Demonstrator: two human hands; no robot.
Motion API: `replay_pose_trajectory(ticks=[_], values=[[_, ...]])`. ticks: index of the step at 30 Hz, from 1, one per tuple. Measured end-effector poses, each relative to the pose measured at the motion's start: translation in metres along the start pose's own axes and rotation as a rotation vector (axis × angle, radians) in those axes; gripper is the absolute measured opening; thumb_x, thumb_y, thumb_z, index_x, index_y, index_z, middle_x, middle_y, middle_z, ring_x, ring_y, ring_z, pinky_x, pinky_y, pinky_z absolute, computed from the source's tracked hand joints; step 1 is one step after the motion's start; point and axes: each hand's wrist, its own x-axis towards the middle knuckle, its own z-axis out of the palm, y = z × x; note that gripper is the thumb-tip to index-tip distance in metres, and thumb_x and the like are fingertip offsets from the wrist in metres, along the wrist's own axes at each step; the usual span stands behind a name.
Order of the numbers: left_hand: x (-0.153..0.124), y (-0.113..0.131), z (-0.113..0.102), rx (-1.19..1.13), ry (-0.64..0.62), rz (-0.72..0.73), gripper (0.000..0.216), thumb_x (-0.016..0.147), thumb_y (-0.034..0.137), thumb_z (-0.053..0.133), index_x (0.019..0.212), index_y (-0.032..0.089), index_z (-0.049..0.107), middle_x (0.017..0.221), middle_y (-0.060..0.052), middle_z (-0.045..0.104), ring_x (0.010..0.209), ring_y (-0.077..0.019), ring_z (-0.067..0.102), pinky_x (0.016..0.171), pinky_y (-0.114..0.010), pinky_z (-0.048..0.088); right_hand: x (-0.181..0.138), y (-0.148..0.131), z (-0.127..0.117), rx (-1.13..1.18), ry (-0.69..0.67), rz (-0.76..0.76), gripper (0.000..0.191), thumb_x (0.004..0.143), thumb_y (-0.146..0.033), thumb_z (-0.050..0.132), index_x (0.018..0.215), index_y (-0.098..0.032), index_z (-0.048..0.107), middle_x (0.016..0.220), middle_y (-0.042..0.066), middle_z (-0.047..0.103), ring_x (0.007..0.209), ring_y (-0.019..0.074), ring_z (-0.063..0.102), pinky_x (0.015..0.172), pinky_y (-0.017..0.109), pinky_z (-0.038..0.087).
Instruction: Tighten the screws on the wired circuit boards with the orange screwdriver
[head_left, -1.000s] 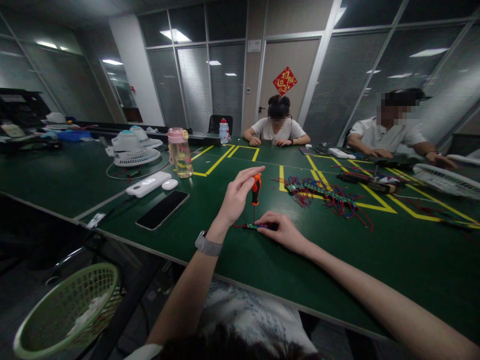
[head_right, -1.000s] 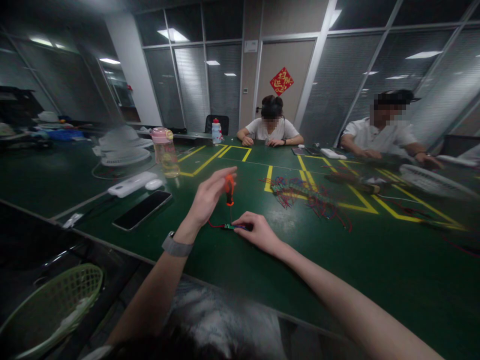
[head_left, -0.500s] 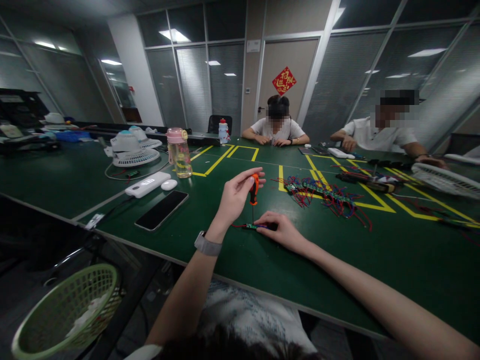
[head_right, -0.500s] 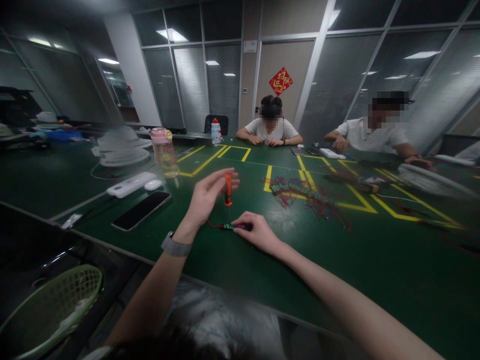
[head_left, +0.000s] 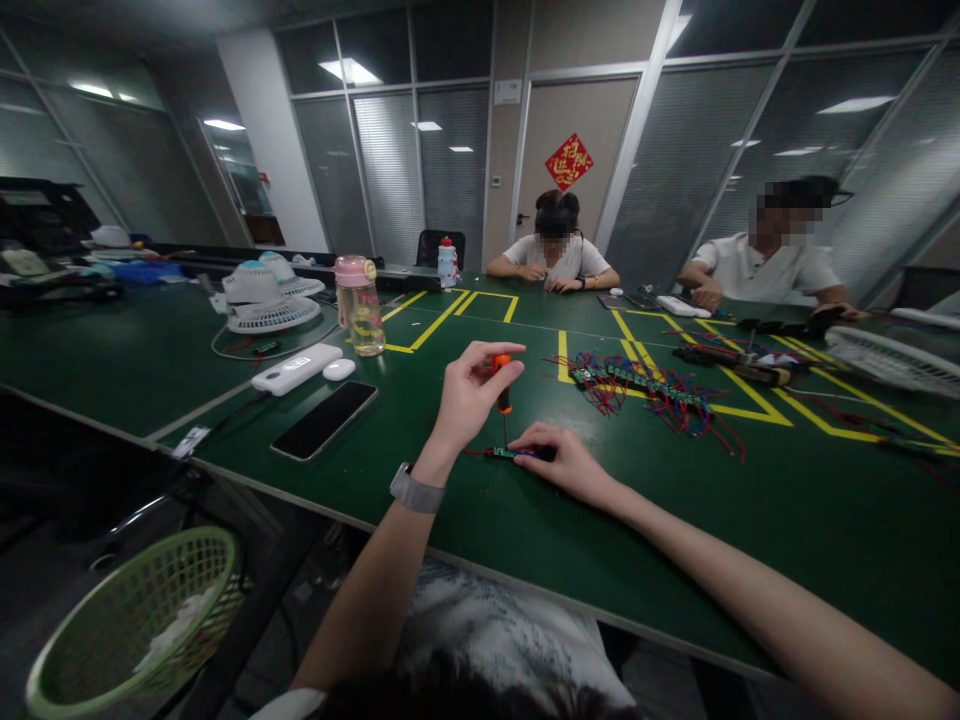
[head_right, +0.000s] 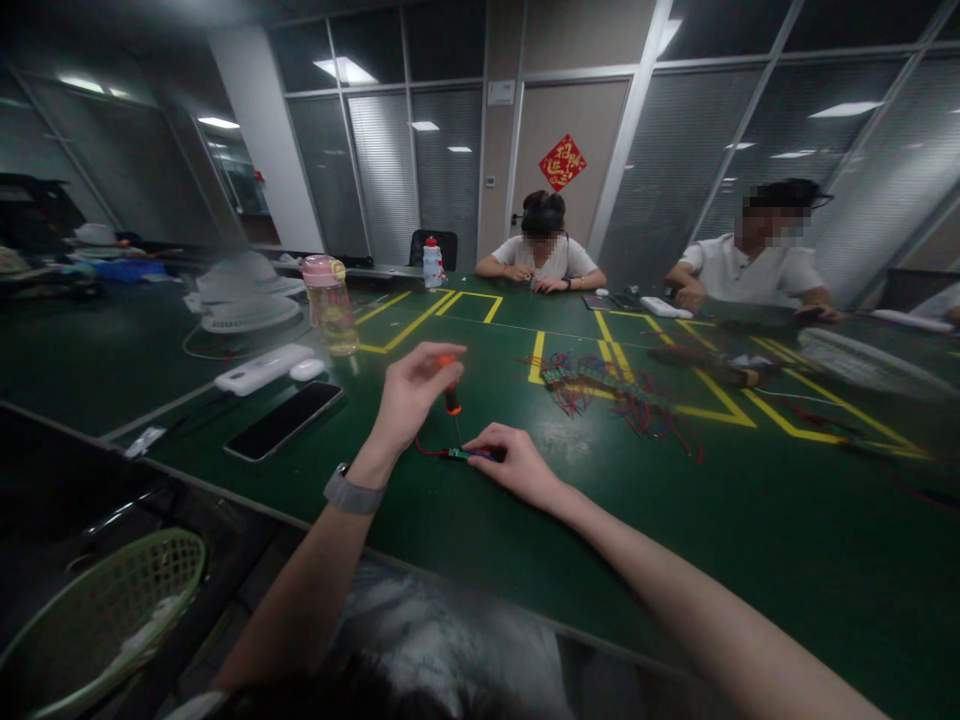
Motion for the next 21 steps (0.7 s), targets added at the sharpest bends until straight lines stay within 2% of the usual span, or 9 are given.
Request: replay_pose_trajectory(ticks=[2,5,8,10,12,14,16,18,21], values=[[-0.0003,0.0014,-0.0011,0.058,0.001,0.038,0.019,0.08,0.029,0.068,0.096,0.021,0.072,0.104,-0.006,0.061,0.088,-0.0136,0.061,0.071,-0.022,0.05,0.0,-0.0001,-0.0001,0.003,0.0,0.002,0.017,0.081,-0.02,0.065,0.094,-0.016,0.074,0.087,0.007,0.067,0.081,0.0182,0.062,0.076,0.031,0.049],[-0.0005,0.0029,-0.0003,-0.067,-0.108,0.037,0.025,0.089,0.029,0.054,0.108,0.023,0.069,0.122,-0.007,0.057,0.106,-0.0181,0.06,0.086,-0.027,0.051,-0.0001,-0.0004,-0.0003,-0.002,-0.001,0.004,0.016,0.081,-0.02,0.065,0.094,-0.016,0.074,0.087,0.007,0.067,0.08,0.0181,0.061,0.074,0.03,0.048],[-0.0011,0.0035,0.0017,-0.225,-0.194,-0.024,0.031,0.091,0.028,0.05,0.119,0.021,0.063,0.117,-0.009,0.063,0.102,-0.0199,0.064,0.088,-0.035,0.052,0.0,-0.0002,-0.0001,-0.003,0.004,-0.003,0.016,0.081,-0.019,0.065,0.093,-0.016,0.074,0.086,0.007,0.066,0.08,0.0179,0.061,0.073,0.03,0.048],[-0.002,0.004,0.0016,-0.184,-0.155,-0.03,0.028,0.087,0.028,0.058,0.113,0.019,0.065,0.104,-0.008,0.067,0.091,-0.0181,0.066,0.082,-0.032,0.054,0.0001,0.0002,0.0003,-0.003,0.005,-0.003,0.016,0.081,-0.019,0.065,0.094,-0.016,0.074,0.086,0.007,0.066,0.079,0.0177,0.061,0.074,0.03,0.048],[-0.0033,0.0044,0.0001,-0.046,-0.056,0.027,0.021,0.081,0.026,0.067,0.099,0.018,0.07,0.095,-0.005,0.066,0.084,-0.0149,0.064,0.075,-0.027,0.053,0.0002,0.0006,0.0006,-0.007,0.004,-0.001,0.016,0.081,-0.019,0.065,0.094,-0.016,0.074,0.086,0.007,0.066,0.079,0.0177,0.061,0.074,0.03,0.048],[-0.0044,0.0044,-0.0014,0.081,0.028,0.078,0.015,0.078,0.025,0.07,0.091,0.019,0.072,0.095,-0.004,0.061,0.084,-0.0132,0.061,0.074,-0.024,0.051,0.0003,0.0009,0.0008,-0.013,0.004,-0.002,0.016,0.081,-0.019,0.065,0.094,-0.017,0.074,0.087,0.007,0.067,0.08,0.0178,0.061,0.074,0.031,0.048],[-0.0052,0.0036,-0.0017,0.092,0.034,0.081,0.017,0.084,0.027,0.063,0.098,0.021,0.071,0.106,-0.005,0.059,0.092,-0.0141,0.06,0.078,-0.024,0.051,0.0004,0.0008,0.0008,-0.017,0.004,-0.004,0.016,0.081,-0.02,0.065,0.094,-0.017,0.074,0.087,0.007,0.067,0.08,0.0178,0.061,0.075,0.031,0.048],[-0.0056,0.0025,-0.0003,-0.021,-0.037,0.043,0.026,0.092,0.028,0.05,0.111,0.023,0.066,0.115,-0.007,0.058,0.099,-0.0159,0.061,0.083,-0.028,0.052,0.0004,0.0002,0.0006,-0.017,0.004,-0.003,0.016,0.081,-0.02,0.065,0.094,-0.017,0.074,0.086,0.007,0.067,0.08,0.0178,0.061,0.075,0.031,0.048],[-0.0055,0.0013,0.002,-0.154,-0.06,0.007,0.028,0.091,0.027,0.051,0.116,0.02,0.062,0.108,-0.007,0.063,0.092,-0.0163,0.065,0.08,-0.031,0.054,0.0002,-0.0012,0.0002,-0.017,0.0,-0.001,0.016,0.081,-0.019,0.064,0.094,-0.016,0.074,0.087,0.007,0.067,0.079,0.0177,0.061,0.074,0.03,0.048]])
